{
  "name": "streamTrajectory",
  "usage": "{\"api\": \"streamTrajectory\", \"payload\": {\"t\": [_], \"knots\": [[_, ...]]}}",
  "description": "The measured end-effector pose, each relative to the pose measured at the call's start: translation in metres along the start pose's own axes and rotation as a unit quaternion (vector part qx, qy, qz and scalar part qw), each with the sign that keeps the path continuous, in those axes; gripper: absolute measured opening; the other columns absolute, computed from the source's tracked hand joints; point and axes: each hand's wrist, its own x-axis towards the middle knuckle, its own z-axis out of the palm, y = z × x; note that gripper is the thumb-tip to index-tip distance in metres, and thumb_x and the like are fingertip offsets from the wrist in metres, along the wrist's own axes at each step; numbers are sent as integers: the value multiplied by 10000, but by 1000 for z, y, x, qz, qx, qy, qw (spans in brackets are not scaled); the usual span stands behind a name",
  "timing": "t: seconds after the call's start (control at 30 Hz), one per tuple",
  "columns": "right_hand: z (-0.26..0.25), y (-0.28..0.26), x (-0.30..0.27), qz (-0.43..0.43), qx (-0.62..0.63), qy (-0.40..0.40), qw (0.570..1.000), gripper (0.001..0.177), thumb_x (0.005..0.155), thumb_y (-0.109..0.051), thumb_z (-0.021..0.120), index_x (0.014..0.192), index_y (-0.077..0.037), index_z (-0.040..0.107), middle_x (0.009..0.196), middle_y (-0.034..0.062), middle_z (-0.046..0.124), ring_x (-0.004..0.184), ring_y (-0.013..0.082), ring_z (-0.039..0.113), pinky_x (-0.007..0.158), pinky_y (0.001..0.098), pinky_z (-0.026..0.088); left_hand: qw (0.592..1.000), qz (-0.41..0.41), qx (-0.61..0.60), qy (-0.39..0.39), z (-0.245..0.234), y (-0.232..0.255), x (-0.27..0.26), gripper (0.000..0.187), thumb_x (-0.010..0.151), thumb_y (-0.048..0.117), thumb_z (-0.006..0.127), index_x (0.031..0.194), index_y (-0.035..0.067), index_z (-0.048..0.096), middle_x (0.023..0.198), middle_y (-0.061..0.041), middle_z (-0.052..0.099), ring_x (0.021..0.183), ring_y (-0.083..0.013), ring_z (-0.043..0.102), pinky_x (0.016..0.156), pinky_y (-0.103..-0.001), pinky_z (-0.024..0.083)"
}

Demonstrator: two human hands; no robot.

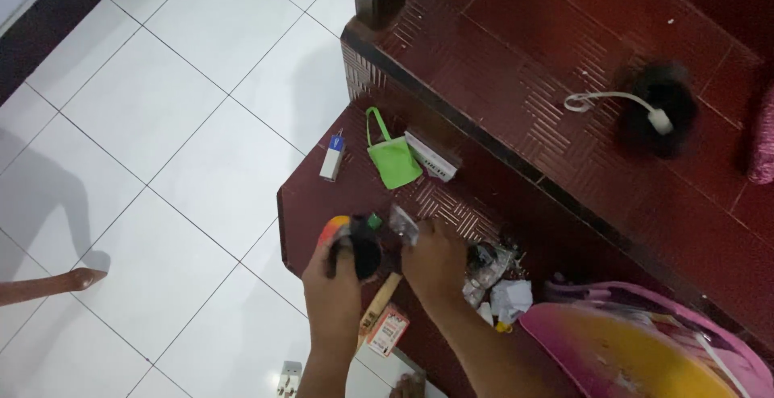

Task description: Organizing miscellaneous items by moving them from a staircase into a wooden storage cabinet.

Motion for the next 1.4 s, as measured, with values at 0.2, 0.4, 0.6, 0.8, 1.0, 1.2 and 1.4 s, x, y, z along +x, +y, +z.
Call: {"api": "streamTrajectory", "payload": {"t": [0.2, 0.4, 0.6, 0.8, 1.0, 1.2, 1.4], "knots": [[-37, -4, 20, 56, 103, -20, 993, 282, 824, -212, 806, 961, 2, 684, 898, 173, 653, 853, 376, 659, 748, 461, 535, 995, 59, 81, -27, 8, -24, 17, 309, 985, 144, 611, 1221, -10, 737, 1076, -126, 775, 938, -162, 689, 871, -313, 553], [-63, 2, 33, -73, 316, -81, 942, 416, 655, -11, 759, 1061, 37, 681, 992, 178, 653, 925, 338, 651, 806, 409, 530, 974, -9, -125, -189, 39, -26, 28, 276, 1016, 138, 611, 1218, -24, 708, 1086, -90, 670, 954, -172, 629, 821, -309, 523], [-59, 7, 63, -67, 245, -28, 967, 403, 768, 38, 648, 1171, 28, 651, 1174, 182, 654, 1094, 344, 643, 955, 465, 533, 961, -226, -154, -39, 45, 49, 10, 187, 994, 266, 582, 1156, 193, 642, 974, -45, 699, 837, -215, 663, 669, -370, 521], [-19, 8, 74, -107, -95, 52, 988, 500, 826, -11, 650, 1315, 82, 596, 1229, 254, 598, 1072, 404, 591, 858, 505, 497, 982, -58, -130, -125, 27, 26, 28, 311, 977, 197, 573, 1146, -51, 654, 975, -142, 707, 798, -221, 716, 698, -379, 632], [-15, 16, 79, -7, -146, -81, 986, 156, 956, -106, 625, 1051, 14, 651, 1068, 185, 594, 880, 348, 678, 724, 452, 582, 995, 28, -29, -90, 25, 16, 28, 285, 949, 177, 622, 1198, 53, 681, 1096, -63, 709, 920, -134, 687, 760, -308, 592], [-86, -3, 63, 52, -72, -54, 995, 196, 923, -210, 674, 936, -17, 642, 1014, 172, 587, 818, 376, 676, 660, 487, 567, 987, 3, -88, -134, 50, 39, 24, 301, 992, 117, 552, 1274, 52, 636, 1127, -114, 650, 891, -225, 667, 745, -371, 630], [-102, 15, 54, 95, 121, 24, 988, 142, 921, -140, 665, 940, 0, 643, 888, 157, 623, 765, 328, 663, 669, 433, 533, 977, 89, -113, -156, 66, 32, 24, 691, 934, -15, 543, 1485, 273, 241, 1385, -86, 567, 1100, -246, 690, 749, -395, 668]]}}
